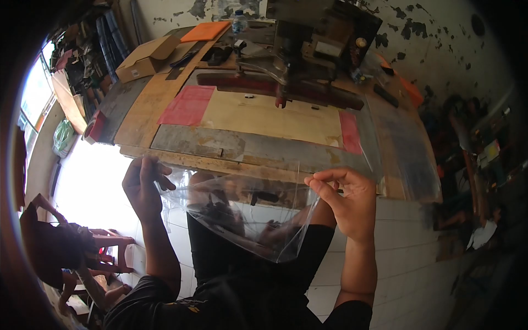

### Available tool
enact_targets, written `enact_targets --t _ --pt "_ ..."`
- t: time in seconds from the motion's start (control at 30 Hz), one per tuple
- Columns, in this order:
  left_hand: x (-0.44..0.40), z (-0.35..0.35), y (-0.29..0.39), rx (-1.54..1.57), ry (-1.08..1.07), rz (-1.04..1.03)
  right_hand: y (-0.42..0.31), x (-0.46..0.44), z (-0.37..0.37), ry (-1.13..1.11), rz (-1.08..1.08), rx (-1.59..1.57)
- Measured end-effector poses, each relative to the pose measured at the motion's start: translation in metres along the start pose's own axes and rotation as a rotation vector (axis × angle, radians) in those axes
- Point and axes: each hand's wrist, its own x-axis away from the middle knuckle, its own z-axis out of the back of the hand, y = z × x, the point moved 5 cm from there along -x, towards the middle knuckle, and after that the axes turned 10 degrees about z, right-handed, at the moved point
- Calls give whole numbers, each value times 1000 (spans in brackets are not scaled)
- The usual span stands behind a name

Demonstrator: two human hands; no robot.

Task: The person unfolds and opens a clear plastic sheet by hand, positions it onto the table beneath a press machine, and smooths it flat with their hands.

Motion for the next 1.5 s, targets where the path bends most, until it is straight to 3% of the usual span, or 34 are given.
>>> enact_targets --t 0.33,0.63,0.73,1.03,1.43,1.5 --pt "1 -13 0 11 -72 -12 -7 1 9 15 -9 40" --pt "8 -27 10 -38 -131 -122 6 -1 18 12 -66 318" --pt "8 -30 13 -55 -136 -104 -1 -3 17 26 43 434" --pt "6 -40 11 -75 -224 -47 37 3 22 133 31 381" --pt "2 -48 0 -29 -129 -53 48 12 18 359 87 287" --pt "3 -50 -5 12 -124 -43 44 11 14 363 149 154"
